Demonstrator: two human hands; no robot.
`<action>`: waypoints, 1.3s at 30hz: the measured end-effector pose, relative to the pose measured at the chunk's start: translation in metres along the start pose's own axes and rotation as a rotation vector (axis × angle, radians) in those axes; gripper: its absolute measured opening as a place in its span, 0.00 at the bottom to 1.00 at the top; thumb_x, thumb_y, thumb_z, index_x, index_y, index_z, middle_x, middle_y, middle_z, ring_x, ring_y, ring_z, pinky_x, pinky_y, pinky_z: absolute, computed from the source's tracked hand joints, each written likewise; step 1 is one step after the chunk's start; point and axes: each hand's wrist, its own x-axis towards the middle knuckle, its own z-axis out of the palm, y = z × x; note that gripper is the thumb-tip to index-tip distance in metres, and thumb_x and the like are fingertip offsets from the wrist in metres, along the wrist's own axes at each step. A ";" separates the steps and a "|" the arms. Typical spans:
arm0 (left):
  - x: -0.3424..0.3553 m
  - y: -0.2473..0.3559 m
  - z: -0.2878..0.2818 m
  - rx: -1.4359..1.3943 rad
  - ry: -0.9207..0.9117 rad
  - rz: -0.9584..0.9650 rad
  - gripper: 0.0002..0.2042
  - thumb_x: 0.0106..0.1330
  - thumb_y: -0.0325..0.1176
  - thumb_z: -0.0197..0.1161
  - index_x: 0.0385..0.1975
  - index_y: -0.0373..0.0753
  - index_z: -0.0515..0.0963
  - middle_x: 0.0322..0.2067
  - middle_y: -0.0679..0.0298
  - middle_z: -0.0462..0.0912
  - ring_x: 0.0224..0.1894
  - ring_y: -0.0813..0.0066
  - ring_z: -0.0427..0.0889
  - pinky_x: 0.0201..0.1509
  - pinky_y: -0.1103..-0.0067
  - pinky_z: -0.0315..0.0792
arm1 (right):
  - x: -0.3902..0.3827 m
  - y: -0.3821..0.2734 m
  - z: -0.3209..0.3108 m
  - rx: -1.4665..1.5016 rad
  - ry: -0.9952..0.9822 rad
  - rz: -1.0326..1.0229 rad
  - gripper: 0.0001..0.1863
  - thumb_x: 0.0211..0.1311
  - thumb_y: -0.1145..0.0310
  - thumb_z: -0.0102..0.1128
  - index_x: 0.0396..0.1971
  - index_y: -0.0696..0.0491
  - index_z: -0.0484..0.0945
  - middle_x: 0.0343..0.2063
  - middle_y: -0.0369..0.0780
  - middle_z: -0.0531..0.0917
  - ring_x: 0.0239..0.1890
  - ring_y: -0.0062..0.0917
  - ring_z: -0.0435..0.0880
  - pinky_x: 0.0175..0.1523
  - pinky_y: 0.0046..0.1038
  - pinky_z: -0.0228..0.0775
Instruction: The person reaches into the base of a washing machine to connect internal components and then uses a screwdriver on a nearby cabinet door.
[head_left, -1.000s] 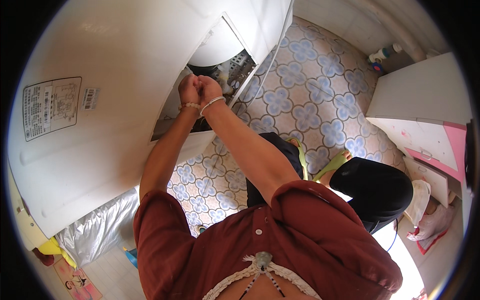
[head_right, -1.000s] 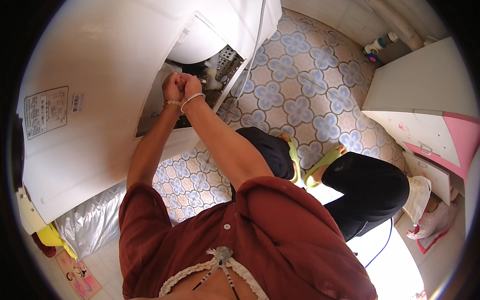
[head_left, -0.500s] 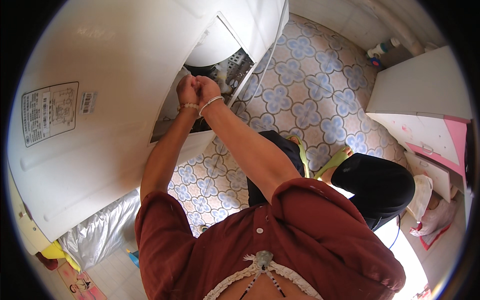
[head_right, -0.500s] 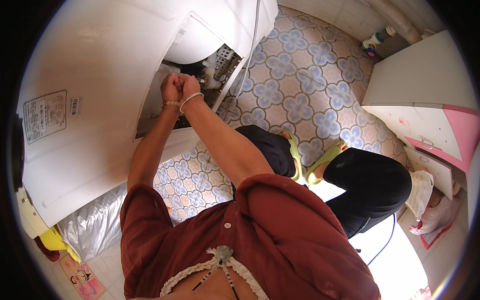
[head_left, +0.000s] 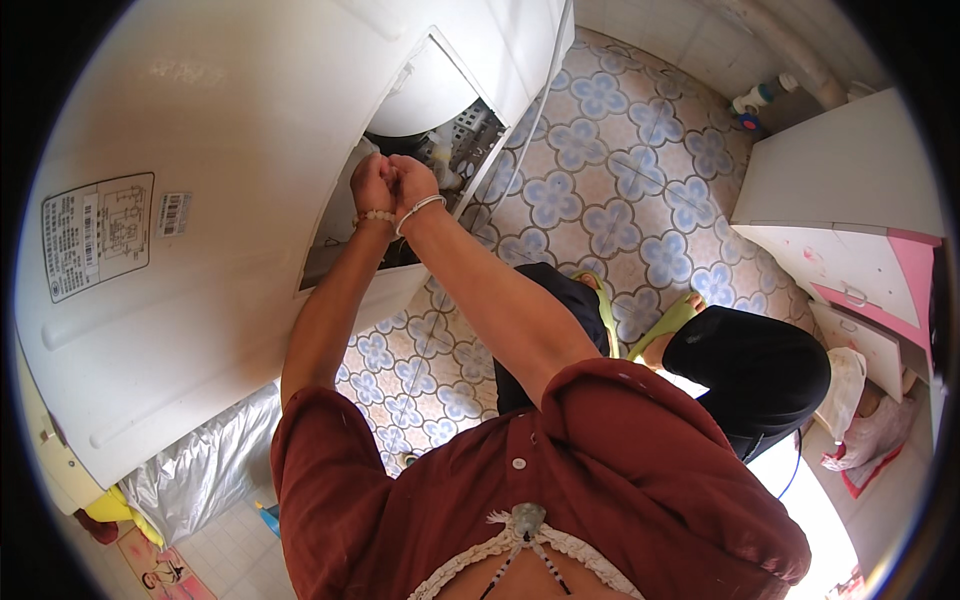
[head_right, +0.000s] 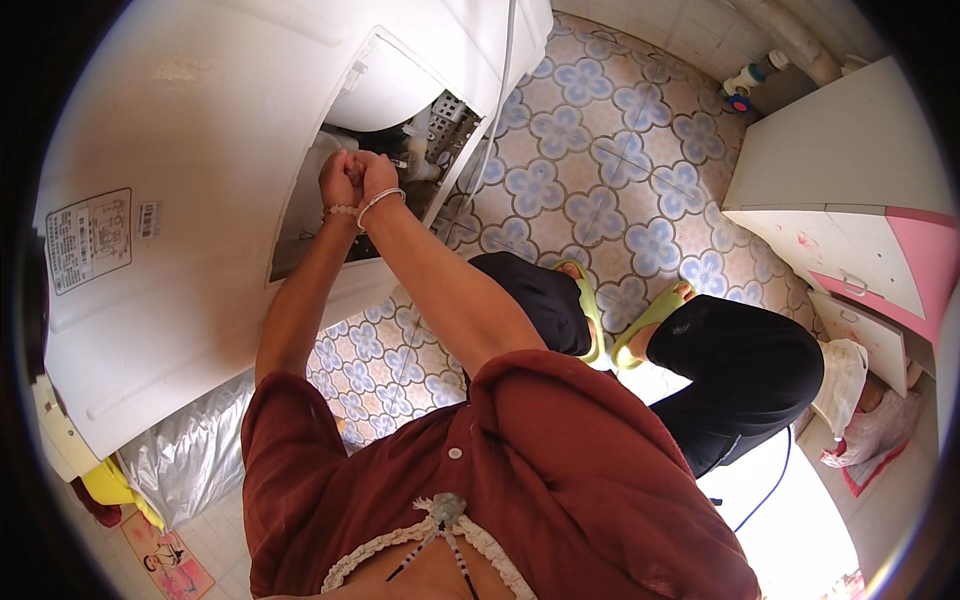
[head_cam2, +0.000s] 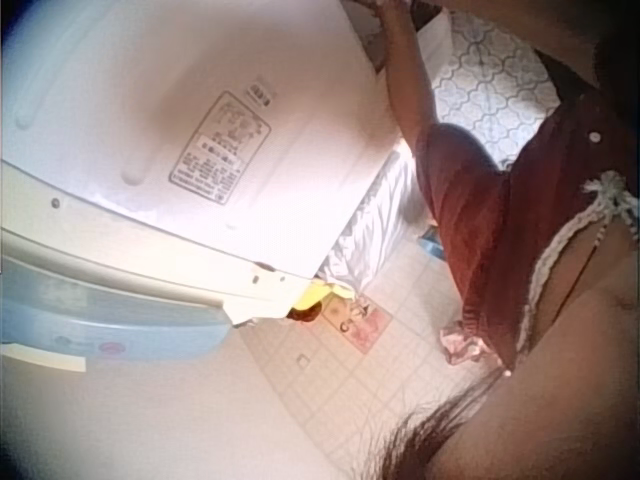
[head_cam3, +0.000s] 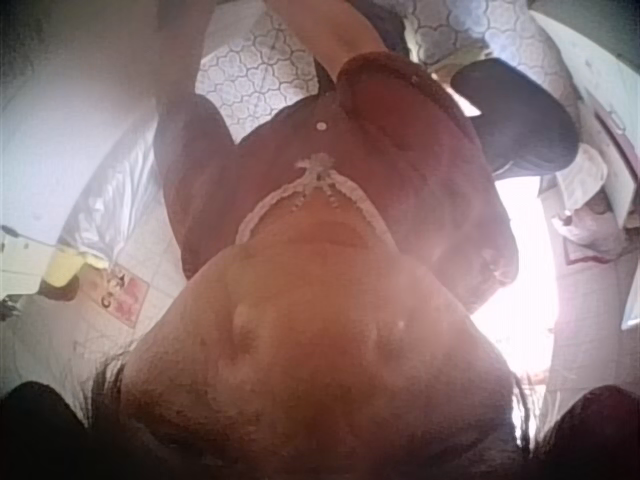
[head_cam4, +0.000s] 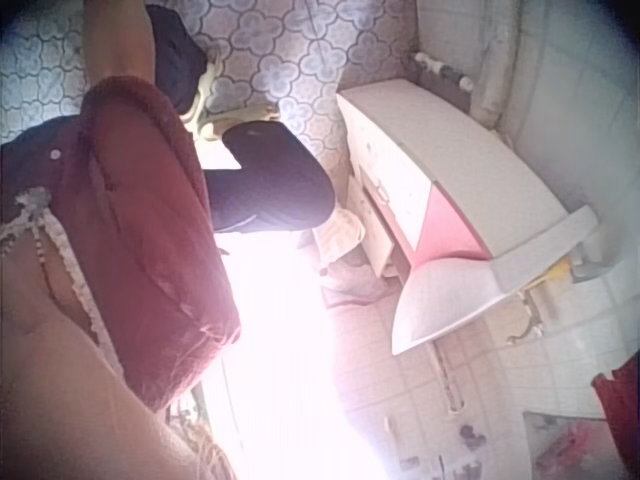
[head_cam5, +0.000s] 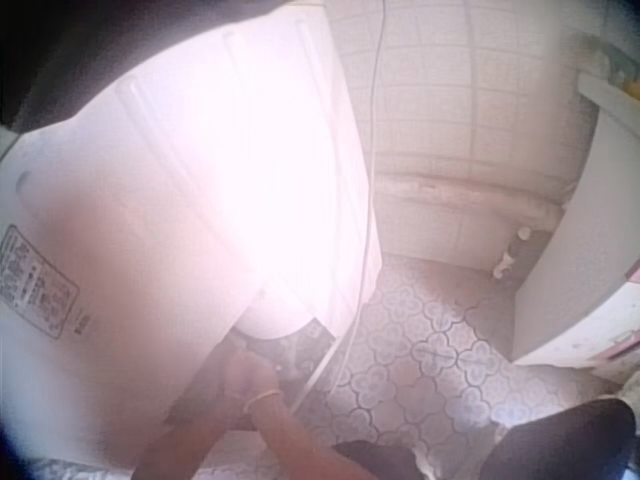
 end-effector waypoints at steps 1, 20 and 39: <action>0.000 0.000 0.000 -0.004 -0.006 -0.002 0.12 0.50 0.27 0.45 0.07 0.41 0.56 0.09 0.70 0.56 0.12 0.82 0.53 0.15 0.84 0.49 | 0.001 0.000 -0.001 -0.001 -0.009 0.004 0.05 0.48 0.70 0.48 0.17 0.53 0.70 0.17 0.37 0.75 0.21 0.24 0.72 0.30 0.22 0.66; 0.000 0.001 0.000 0.027 0.003 0.000 0.13 0.51 0.28 0.45 0.07 0.41 0.55 0.09 0.70 0.55 0.12 0.82 0.53 0.15 0.84 0.48 | 0.009 0.003 -0.005 0.005 0.000 0.004 0.06 0.48 0.69 0.48 0.17 0.53 0.71 0.17 0.37 0.76 0.21 0.25 0.73 0.31 0.22 0.66; 0.003 0.000 -0.003 0.019 -0.032 0.008 0.14 0.54 0.29 0.47 0.08 0.42 0.57 0.08 0.71 0.54 0.12 0.83 0.52 0.15 0.84 0.47 | -0.001 0.003 0.011 0.041 0.119 -0.092 0.09 0.43 0.76 0.51 0.15 0.51 0.60 0.09 0.34 0.66 0.10 0.19 0.63 0.16 0.19 0.55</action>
